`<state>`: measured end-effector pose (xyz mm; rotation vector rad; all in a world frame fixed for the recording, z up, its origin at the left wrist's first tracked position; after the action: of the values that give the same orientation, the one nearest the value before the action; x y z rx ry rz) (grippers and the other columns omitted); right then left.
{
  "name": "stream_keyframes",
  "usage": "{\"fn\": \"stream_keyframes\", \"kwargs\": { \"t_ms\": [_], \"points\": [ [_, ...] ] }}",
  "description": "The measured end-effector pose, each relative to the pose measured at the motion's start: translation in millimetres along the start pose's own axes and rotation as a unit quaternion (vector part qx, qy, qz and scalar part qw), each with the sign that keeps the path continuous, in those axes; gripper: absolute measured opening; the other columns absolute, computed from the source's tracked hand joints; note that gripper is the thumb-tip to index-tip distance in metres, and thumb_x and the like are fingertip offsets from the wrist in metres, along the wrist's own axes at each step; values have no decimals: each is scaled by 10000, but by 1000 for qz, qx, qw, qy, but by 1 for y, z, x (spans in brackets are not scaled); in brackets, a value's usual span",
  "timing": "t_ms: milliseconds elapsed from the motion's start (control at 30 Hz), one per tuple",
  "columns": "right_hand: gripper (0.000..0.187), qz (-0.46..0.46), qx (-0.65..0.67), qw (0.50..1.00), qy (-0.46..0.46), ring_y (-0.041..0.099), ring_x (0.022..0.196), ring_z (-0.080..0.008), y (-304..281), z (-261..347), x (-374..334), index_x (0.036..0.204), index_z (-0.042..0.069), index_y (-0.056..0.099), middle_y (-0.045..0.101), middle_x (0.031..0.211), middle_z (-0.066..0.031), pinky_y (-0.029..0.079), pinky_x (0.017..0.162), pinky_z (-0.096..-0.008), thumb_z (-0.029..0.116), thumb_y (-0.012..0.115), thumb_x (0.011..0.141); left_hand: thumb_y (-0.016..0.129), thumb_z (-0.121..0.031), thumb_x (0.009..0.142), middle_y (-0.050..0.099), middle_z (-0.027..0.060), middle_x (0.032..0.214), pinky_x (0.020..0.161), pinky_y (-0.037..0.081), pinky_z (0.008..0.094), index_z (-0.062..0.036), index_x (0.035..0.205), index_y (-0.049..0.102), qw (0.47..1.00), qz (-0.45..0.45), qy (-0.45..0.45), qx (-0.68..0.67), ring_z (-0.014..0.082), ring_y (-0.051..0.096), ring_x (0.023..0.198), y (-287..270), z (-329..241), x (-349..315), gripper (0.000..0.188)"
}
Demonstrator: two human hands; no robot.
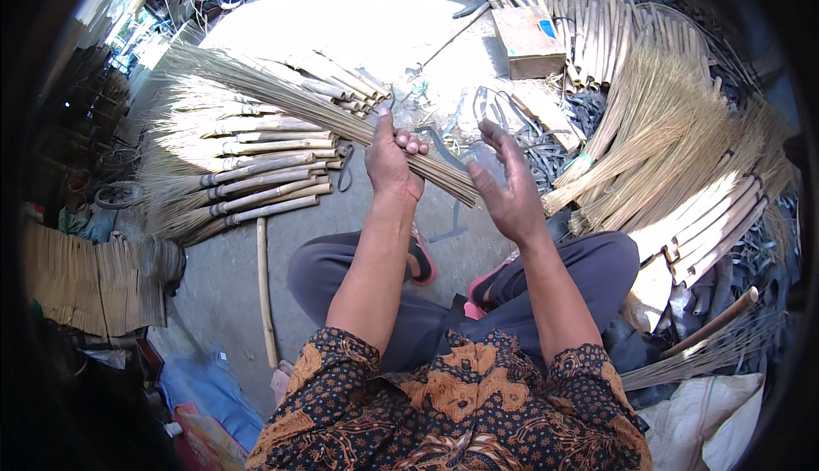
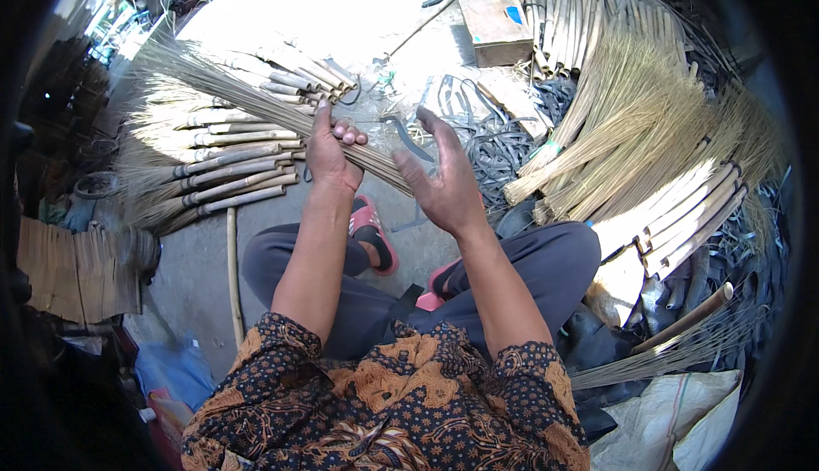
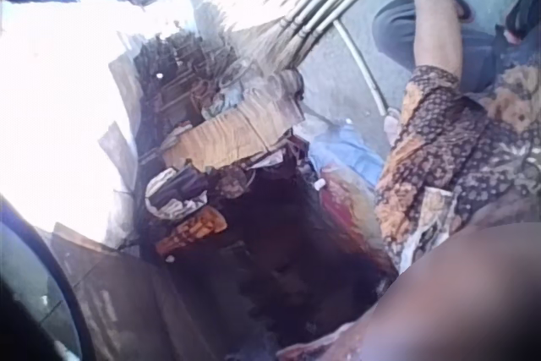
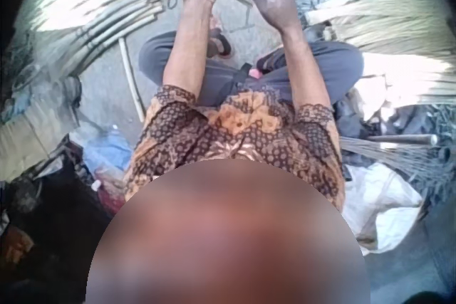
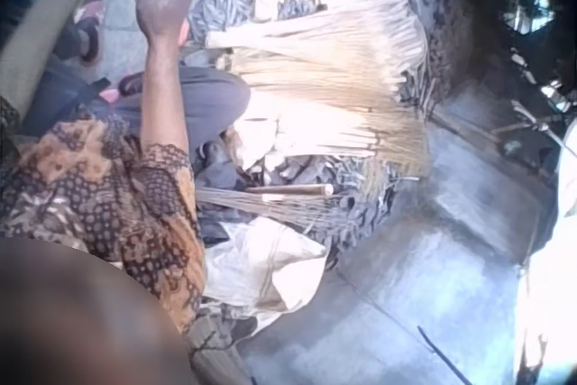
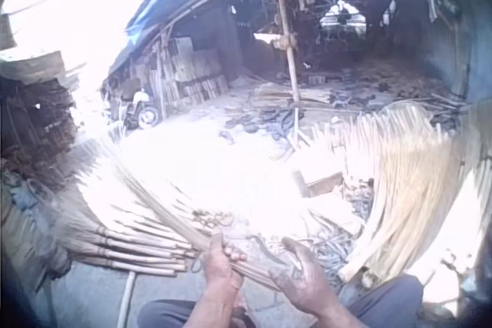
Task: The person gathers bundles of straw, aligns them, and secures them to bamboo handles using black straps. They use a knife to trim excess material and tighten the bindings. Finished brooms are placed aside.
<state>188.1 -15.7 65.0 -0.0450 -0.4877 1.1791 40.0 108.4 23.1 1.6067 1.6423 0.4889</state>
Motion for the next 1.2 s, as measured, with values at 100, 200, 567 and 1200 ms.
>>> {"fn": "stream_keyframes", "kwargs": {
  "t_ms": [100,200,567,1200],
  "points": [
    [814,92,-276,953,-85,579,1297,-416,21,5,-15,1457,-58,465,582,1404,-283,457,1093,-495,381,797,858,687,-335,1033,498,-24,646,541,485,313,-137,837,527,998,-16,6,68,112,505,534,2,12,-13,321],
    [455,135,-268,952,50,704,949,-385,37,-28,-19,1183,-31,618,715,1024,-188,553,829,-487,217,789,841,732,-315,1004,546,5,683,564,527,325,-111,905,570,993,57,-23,102,144,564,571,15,38,-30,279],
    [324,91,33,992,85,607,496,-144,18,-61,-45,958,-3,621,631,691,-58,484,476,-310,258,789,866,769,-400,973,511,-26,625,477,480,284,-127,914,566,968,122,-125,181,97,536,499,27,81,-37,345],
    [468,-378,154,895,178,712,893,-158,-313,-199,-149,1354,-12,591,703,1117,-99,574,757,-289,335,647,1044,668,-416,1047,417,-85,624,480,367,227,-166,922,574,941,152,-60,296,42,398,489,38,32,54,295]
  ]
}}
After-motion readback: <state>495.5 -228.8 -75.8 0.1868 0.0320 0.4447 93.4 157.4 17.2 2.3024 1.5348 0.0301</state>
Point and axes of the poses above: each hand's wrist, its own x-axis towards the middle knuckle, its own y-axis out of the palm, z = x × y, the point moved 7 cm from there along x, towards the middle knuckle
